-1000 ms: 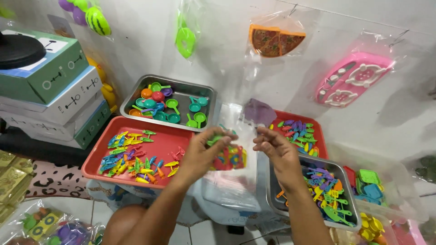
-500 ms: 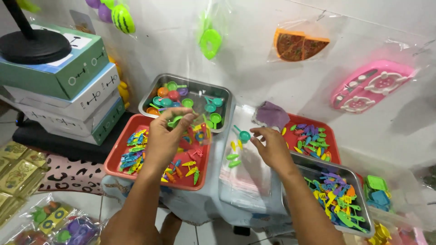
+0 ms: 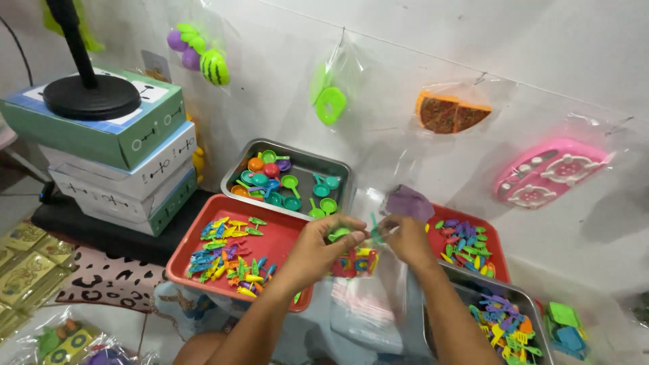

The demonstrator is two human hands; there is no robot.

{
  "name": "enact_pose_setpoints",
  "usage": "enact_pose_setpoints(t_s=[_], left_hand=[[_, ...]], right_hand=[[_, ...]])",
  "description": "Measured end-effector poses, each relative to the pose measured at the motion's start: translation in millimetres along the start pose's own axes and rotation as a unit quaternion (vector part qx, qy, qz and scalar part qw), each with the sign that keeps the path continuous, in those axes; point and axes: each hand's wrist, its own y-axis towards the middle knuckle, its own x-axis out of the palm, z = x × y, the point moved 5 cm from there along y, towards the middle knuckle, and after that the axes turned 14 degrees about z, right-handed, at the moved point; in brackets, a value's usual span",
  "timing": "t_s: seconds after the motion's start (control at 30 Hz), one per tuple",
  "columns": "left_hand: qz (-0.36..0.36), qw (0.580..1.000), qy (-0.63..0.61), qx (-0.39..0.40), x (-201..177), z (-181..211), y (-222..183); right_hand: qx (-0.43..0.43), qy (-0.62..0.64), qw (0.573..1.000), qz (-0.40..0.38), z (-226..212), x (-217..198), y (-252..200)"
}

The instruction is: Sorting and packing small colorful plastic toy pieces into small plastic bags.

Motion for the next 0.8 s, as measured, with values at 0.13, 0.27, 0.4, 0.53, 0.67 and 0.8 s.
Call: enact_pose_setpoints(t_s=[0.13,0.27,0.4,0.53,0.67,0.8], left_hand=[[-0.030,0.999,0.032,0.020,22.9,17.1,-9.9],[-0.057,0.997,0.043,-0.016,47.1,7.1,-15.9],[-0.114,0.980,0.126,-0.107,79.0,-13.1,-26.3],[-0.145,0.976,0.134,-0.090,98.2,-23.8,-30.7],[-0.222,0.951,0.175,-0.122,103.7,-19.3,-39.8],[-0.339,0.911,0.182,-0.148,102.9,-15.8,-47.3]], right_hand=[[0.125,0.221,0.963,0.092,15.9,-63.6,-21.4],[0.112,0.365,0.900,0.210,52.0,-118.4,-39.7],[0.106,0.460,0.845,0.251,47.3,-173.4,-75.7],[-0.030,0.556,0.821,0.122,-5.6,-210.4,-104.1],[0.051,0.443,0.882,0.151,1.3,-197.7,-113.8],[0.099,0.410,0.901,0.105,13.6,-171.3,-115.3]])
